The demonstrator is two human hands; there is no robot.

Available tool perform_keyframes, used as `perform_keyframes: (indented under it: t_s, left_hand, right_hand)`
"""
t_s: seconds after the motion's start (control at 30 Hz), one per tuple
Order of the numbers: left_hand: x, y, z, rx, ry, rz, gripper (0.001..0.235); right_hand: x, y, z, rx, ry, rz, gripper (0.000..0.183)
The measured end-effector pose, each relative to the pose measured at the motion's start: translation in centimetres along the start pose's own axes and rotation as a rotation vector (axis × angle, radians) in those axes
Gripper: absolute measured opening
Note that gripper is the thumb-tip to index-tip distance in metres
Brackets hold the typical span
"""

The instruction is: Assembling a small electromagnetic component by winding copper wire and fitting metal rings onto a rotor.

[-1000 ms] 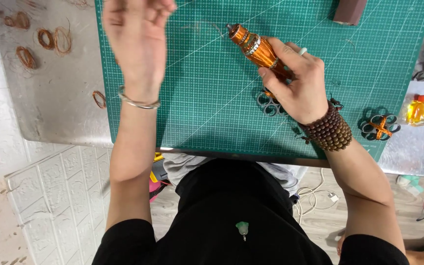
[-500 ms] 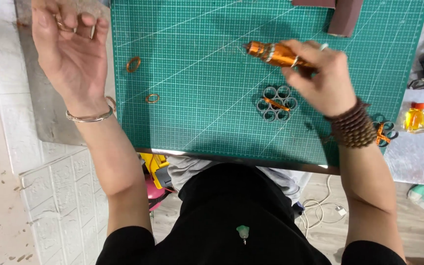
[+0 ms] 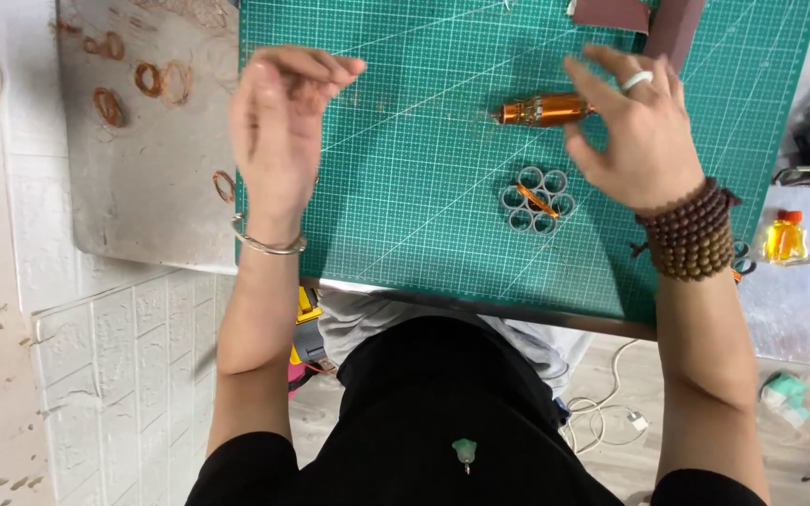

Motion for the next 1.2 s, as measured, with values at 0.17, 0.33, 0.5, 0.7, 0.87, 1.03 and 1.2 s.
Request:
perform_keyframes:
  t_s: [0.17,0.33,0.5,0.7,0.87,1.03,1.2]
  left_hand:
    - [-0.8,-0.2,2.6,0.052,0.002,-0.018,0.034]
    - [-1.3,-0.6,2.6,0.074,-0.006,-0.02,0.034]
    - [-3.2,-1.1,-1.5,-0.025,0.397,-0.11,0.041]
    - [-0.4,-4.0,-6.1,0.068,0.562,-0.734,0.037]
    - [-1.2,-4.9,-5.4,0.312,1.535,-0.646,0.058]
    - [2.0,-0.1,8.6,0.505,1.255,0.166,0.025]
    - [9.8,-0.3,13.0,0.742,1.325,0.284,0.059]
  right_hand:
    - [8.0,1.9,-5.2,-0.274,0.472,-0.25,0.045]
    - [9.9,3.4,-1.7,-0.188,0.405,-0.304,0.046]
    - [7.6,2.0,-2.0,-0.236,0.352,-0.329,0.037]
    - [-1.3,-1.5,-1.2,-0.209,-0.013,-0.078,0.048]
    - [-2.6,-2.8,-0.7,-0.233,0.212,-0.045,0.024]
    - [-3.3,-3.1,-0.9,-0.269,0.287,-0.045,0.007]
    - [-4.1,-3.2,-0.8,-0.209,0.51,0.094,0.005]
Point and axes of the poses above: each hand's wrist, its own y-axis towards the middle knuckle, its own z-axis out of the palm, x = y × z, the point moved 7 cm from there along y, towards the middle knuckle, and after that the axes turned 3 degrees about x, right-handed, at the moved point
